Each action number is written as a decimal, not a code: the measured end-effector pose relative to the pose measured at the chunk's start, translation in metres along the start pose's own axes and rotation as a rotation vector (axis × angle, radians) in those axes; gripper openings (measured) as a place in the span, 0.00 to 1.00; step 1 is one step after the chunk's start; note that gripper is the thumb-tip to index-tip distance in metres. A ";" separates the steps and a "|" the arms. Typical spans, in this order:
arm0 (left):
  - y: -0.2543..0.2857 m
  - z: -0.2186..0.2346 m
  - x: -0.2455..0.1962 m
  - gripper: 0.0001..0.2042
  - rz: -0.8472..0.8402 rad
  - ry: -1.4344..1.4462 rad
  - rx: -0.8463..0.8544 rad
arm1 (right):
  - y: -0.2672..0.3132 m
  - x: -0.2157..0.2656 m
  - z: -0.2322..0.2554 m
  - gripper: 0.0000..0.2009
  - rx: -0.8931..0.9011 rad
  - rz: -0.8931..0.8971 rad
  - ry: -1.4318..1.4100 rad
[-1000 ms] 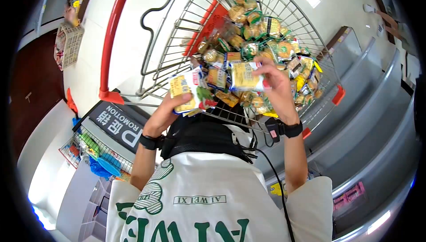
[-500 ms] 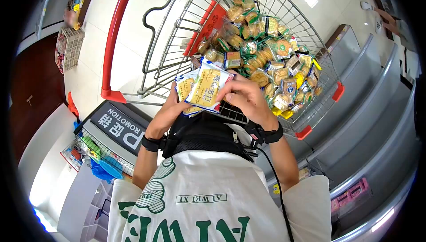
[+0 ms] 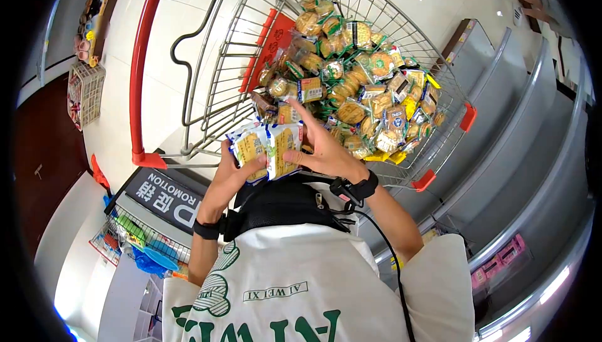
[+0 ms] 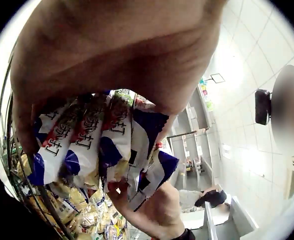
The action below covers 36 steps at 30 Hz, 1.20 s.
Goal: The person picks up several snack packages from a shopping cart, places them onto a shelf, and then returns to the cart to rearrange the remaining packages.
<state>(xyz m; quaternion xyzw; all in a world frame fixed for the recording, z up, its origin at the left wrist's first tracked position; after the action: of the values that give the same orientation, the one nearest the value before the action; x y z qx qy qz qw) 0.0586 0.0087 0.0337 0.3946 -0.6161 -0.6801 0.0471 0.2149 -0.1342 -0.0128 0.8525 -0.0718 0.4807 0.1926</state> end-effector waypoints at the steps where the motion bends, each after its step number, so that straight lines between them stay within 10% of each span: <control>1: 0.003 0.001 0.001 0.41 0.004 -0.006 -0.009 | 0.000 -0.006 0.001 0.50 0.036 -0.063 -0.040; 12: 0.030 -0.009 0.012 0.57 -0.034 -0.174 0.044 | 0.018 0.002 -0.025 0.51 0.212 -0.093 0.007; 17: 0.029 -0.017 0.016 0.60 -0.056 -0.131 0.221 | 0.020 0.034 -0.041 0.41 0.028 -0.173 -0.174; 19: 0.042 -0.035 -0.006 0.45 0.155 -0.004 0.349 | 0.032 0.031 -0.040 0.40 -0.029 0.117 0.318; 22: 0.039 -0.029 -0.009 0.30 0.073 -0.088 0.355 | 0.052 0.061 -0.049 0.45 -0.246 0.089 0.110; 26: 0.010 0.006 -0.014 0.32 -0.084 -0.055 0.243 | 0.071 0.072 -0.049 0.52 -0.440 0.223 0.191; 28: -0.002 -0.006 -0.022 0.41 -0.035 -0.056 0.326 | 0.093 0.078 -0.043 0.51 -0.488 0.128 0.146; 34: 0.002 -0.016 0.018 0.28 0.038 -0.125 0.864 | 0.190 0.064 -0.111 0.48 -0.777 0.173 0.201; 36: 0.030 -0.009 0.035 0.25 -0.231 -0.331 0.908 | 0.215 0.053 -0.137 0.49 -0.847 0.220 0.317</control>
<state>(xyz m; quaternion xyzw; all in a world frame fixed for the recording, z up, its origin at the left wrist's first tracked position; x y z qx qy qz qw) 0.0272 -0.0248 0.0439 0.3277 -0.8015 -0.3973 -0.3038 0.0684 -0.2731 0.1518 0.6021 -0.3215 0.5509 0.4802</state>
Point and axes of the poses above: each hand's wrist, its own y-axis away from the middle knuckle, its own z-axis out of the back of the hand, x = y × z, the point moved 4 cm from there along -y, towards the middle knuckle, and after that the axes turned 4 degrees about z, right-handed, at the moved point
